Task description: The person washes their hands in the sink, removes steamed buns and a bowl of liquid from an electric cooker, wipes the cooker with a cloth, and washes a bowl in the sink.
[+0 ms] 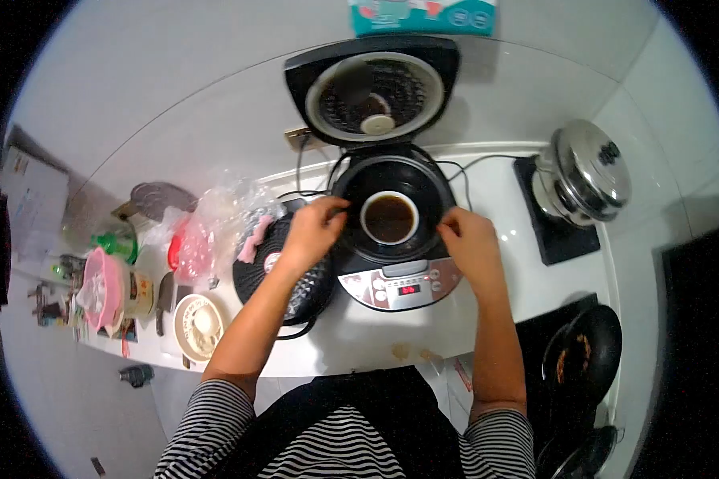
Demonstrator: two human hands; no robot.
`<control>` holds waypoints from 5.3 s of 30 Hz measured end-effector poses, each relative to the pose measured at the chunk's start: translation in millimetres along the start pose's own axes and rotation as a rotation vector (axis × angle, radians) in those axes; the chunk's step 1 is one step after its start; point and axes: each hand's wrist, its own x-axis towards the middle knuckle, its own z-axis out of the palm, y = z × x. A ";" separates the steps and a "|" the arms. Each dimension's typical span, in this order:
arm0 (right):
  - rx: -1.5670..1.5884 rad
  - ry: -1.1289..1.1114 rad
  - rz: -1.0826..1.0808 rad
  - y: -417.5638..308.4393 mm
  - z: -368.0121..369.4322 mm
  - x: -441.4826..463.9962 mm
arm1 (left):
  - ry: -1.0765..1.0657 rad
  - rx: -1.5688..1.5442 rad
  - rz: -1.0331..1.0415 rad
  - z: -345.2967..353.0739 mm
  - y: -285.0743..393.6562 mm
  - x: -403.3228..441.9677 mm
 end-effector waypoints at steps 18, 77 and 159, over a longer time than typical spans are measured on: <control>0.048 0.017 0.005 1.3 7.2 -0.4 | 0.026 -0.076 0.036 1.5 6.9 -18.1; 0.547 -1.121 -0.686 -535.3 430.3 -376.0 | 0.848 -0.399 -0.571 -377.3 -194.7 -665.5; -0.026 -0.174 -0.690 -943.2 1214.0 -73.6 | 0.743 -1.079 -0.520 -919.0 -899.9 -445.4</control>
